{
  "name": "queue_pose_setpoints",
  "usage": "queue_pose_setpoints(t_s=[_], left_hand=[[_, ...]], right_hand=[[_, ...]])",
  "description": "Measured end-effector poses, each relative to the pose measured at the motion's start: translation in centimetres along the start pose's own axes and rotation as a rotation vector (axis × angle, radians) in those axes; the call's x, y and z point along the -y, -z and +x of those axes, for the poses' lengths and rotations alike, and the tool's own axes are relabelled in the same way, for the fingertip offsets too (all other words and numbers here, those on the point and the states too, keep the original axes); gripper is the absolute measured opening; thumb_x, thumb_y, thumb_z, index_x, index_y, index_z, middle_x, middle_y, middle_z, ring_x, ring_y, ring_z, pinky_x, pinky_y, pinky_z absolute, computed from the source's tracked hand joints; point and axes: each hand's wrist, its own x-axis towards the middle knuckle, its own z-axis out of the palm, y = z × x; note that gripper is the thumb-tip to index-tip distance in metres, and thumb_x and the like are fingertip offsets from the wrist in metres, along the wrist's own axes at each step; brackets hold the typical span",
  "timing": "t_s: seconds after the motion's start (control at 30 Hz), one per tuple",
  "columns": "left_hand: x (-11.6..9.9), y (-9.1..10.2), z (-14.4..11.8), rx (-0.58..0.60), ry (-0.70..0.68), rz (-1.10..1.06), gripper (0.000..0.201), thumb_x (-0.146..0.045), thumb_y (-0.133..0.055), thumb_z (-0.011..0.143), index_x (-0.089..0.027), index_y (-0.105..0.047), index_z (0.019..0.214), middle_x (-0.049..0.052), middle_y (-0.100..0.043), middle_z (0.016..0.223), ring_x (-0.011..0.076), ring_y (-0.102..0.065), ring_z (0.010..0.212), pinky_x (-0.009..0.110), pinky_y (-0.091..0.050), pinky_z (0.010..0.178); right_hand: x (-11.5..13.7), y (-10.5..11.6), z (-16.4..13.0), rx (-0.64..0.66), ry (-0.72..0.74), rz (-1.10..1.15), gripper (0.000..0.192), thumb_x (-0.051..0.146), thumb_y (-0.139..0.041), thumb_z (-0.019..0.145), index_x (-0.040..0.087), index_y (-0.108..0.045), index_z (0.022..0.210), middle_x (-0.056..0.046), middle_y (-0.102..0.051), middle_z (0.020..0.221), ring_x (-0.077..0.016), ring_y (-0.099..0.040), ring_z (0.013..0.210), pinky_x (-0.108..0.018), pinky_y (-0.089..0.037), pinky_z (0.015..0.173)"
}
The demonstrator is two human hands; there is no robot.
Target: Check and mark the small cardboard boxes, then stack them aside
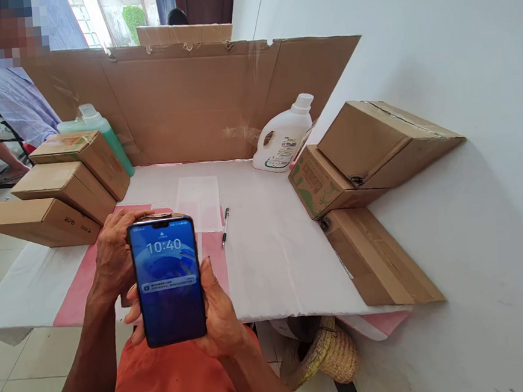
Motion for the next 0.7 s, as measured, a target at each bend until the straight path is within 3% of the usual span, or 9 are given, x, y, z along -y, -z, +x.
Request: queue_pose_setpoints(t_s=[0.13,0.27,0.37,0.47,0.6,0.7], left_hand=[[0.5,0.0,0.2,-0.034,-0.022,0.018,0.028,-0.037,-0.052,0.104,-0.023,-0.074,0.115,0.007,-0.076,0.115,0.0276,-0.065,0.109,0.042,-0.05,0.1],[0.7,-0.2,0.5,-0.031,-0.026,0.009,0.027,-0.038,-0.053,0.103,-0.026,-0.074,0.114,0.006,-0.076,0.117,0.0288,-0.065,0.112,0.043,-0.049,0.101],[0.7,-0.3,0.7,-0.028,-0.027,0.009,0.027,-0.038,-0.052,0.103,-0.025,-0.073,0.113,0.007,-0.076,0.116,0.0289,-0.065,0.111,0.044,-0.049,0.101],[0.8,-0.4,0.7,-0.029,-0.026,0.012,0.03,-0.04,-0.051,0.103,-0.022,-0.073,0.113,0.008,-0.076,0.115,0.0292,-0.065,0.111,0.045,-0.049,0.101],[0.7,-0.5,0.7,-0.015,0.001,0.005,0.032,-0.041,-0.051,0.103,-0.022,-0.073,0.115,0.008,-0.076,0.118,0.0292,-0.065,0.113,0.044,-0.05,0.101],[0.5,-0.5,0.7,-0.003,0.021,-0.018,0.031,-0.04,-0.051,0.103,-0.022,-0.073,0.115,0.008,-0.076,0.119,0.0285,-0.065,0.116,0.044,-0.049,0.104]], right_hand=[[1.9,1.8,-1.3,-0.169,0.136,-0.089,0.094,0.095,-0.038,0.088,0.015,-0.075,0.12,-0.018,-0.079,0.111,-0.0288,-0.077,0.09,-0.045,-0.061,0.083],[4.0,6.1,-2.5,-0.466,0.295,-0.256,0.089,0.091,-0.036,0.092,0.016,-0.074,0.12,-0.018,-0.078,0.119,-0.0298,-0.077,0.097,-0.046,-0.063,0.086],[5.3,10.8,-3.3,-0.757,0.239,-0.417,0.082,0.087,-0.045,0.092,0.015,-0.072,0.119,-0.018,-0.08,0.114,-0.0298,-0.079,0.098,-0.046,-0.062,0.092],[6.2,15.5,-4.0,-1.03,0.179,-0.694,0.076,0.088,-0.054,0.085,0.016,-0.069,0.101,-0.016,-0.08,0.093,-0.0292,-0.079,0.086,-0.041,-0.063,0.084],[6.7,19.3,-4.9,-1.203,0.094,-0.945,0.074,0.096,-0.047,0.075,0.023,-0.056,0.077,-0.008,-0.068,0.068,-0.026,-0.069,0.068,-0.037,-0.057,0.066],[6.9,20.5,-5.7,-1.319,0.053,-1.122,0.064,0.089,-0.044,0.08,0.026,-0.048,0.071,-0.005,-0.061,0.065,-0.0263,-0.064,0.073,-0.038,-0.053,0.07]])
